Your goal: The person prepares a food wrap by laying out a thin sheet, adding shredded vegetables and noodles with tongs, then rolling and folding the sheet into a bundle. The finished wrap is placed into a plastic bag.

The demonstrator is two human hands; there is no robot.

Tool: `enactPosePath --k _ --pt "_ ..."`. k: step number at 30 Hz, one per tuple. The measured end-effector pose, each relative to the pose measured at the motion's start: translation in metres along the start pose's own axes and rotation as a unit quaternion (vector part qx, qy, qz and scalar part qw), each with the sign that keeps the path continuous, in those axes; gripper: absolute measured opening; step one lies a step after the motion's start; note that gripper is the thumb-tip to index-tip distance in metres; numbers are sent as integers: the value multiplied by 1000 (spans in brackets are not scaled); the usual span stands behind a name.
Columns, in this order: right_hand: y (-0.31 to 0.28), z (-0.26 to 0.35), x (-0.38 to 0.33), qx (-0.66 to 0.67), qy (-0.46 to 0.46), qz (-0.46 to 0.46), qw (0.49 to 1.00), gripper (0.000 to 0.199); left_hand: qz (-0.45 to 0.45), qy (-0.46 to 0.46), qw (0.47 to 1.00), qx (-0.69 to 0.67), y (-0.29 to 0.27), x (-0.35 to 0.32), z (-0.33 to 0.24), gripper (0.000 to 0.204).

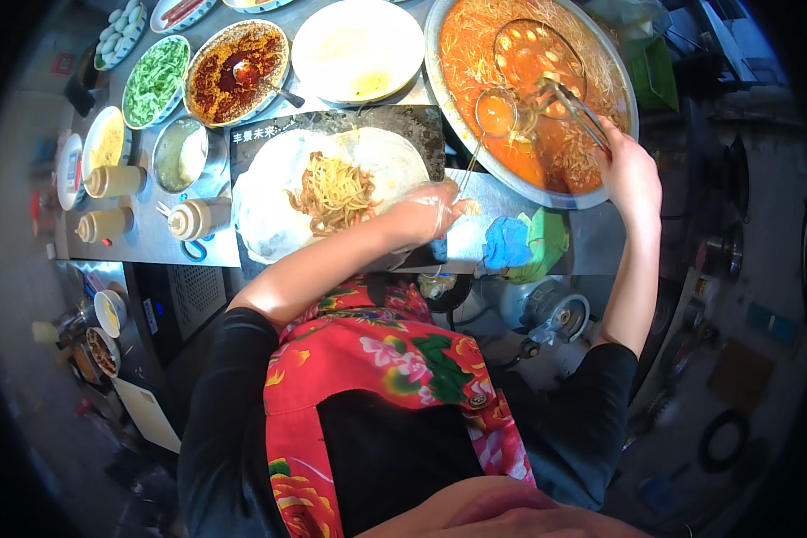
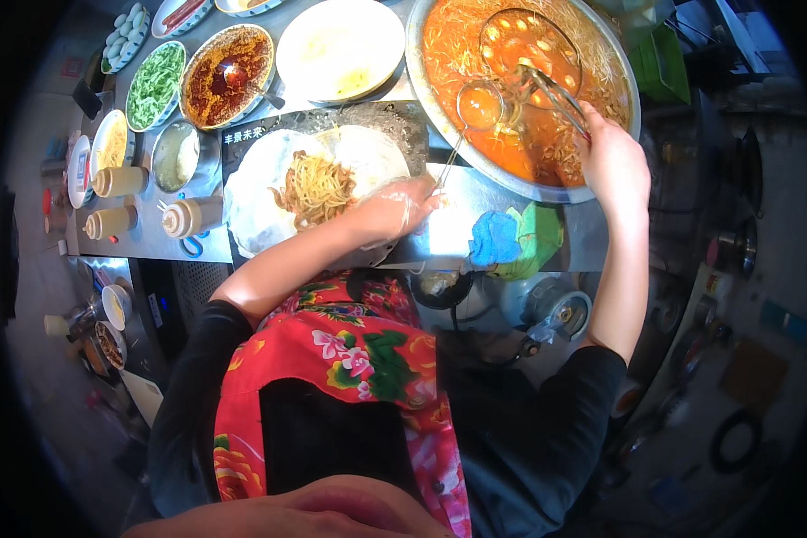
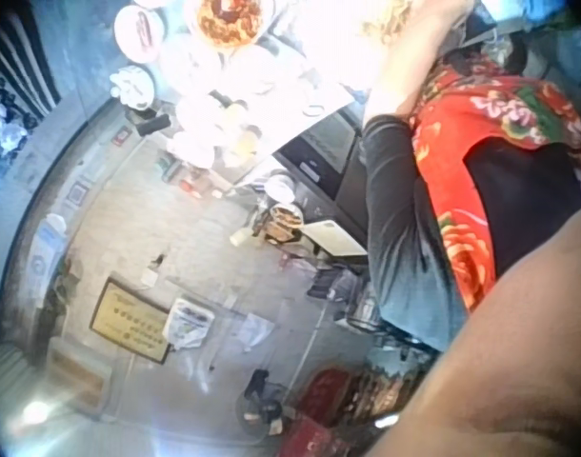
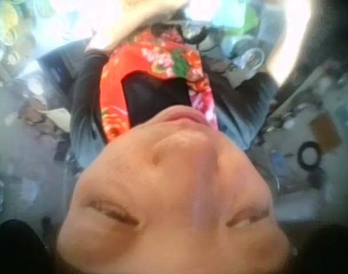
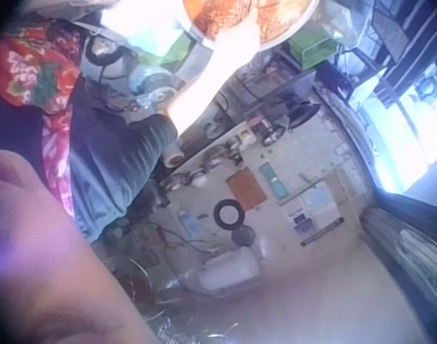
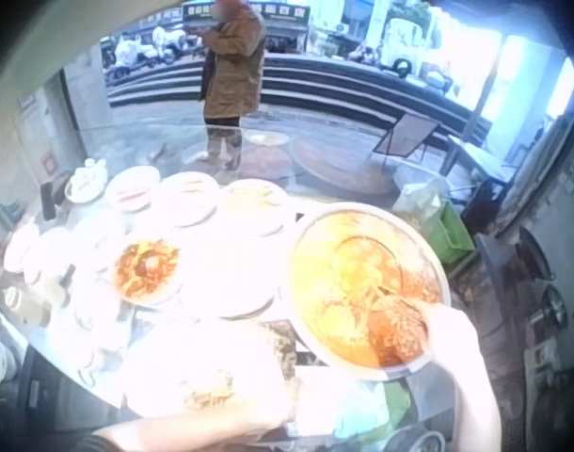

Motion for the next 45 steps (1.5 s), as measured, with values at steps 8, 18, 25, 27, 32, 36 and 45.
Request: enactPosePath --k 8,18,25,27,32,36,45 --pt "-82 52 -74 144 -55 -122 981 51 -38 48 998 -7 -45 -116 23 39" --pt "-14 190 -97 284 -181 119 934 53 -194 -132 925 -298 -82 -271 117 32" --pt "46 247 -82 92 -157 191 964 61 -268 -129 871 -392 -88 -314 156 33" --pt "23 245 -82 91 -209 176 958 65 -279 -110 837 -458 -90 -328 162 34" --pt "-48 302 -21 54 -271 80 958 50 -341 -87 817 -456 -91 -364 154 31" --pt "-63 454 73 48 -381 -87 919 52 -366 -78 814 -444 -91 -386 147 28" --pt "-44 650 179 -127 -340 19 932 29 -476 -71 707 -518 -84 -479 180 27"
Point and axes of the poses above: each hand's wrist, its own x-axis towards the middle knuckle, its own y-axis out of the palm, z = x × y, the point moved 2 cm from there along x, towards the middle knuckle
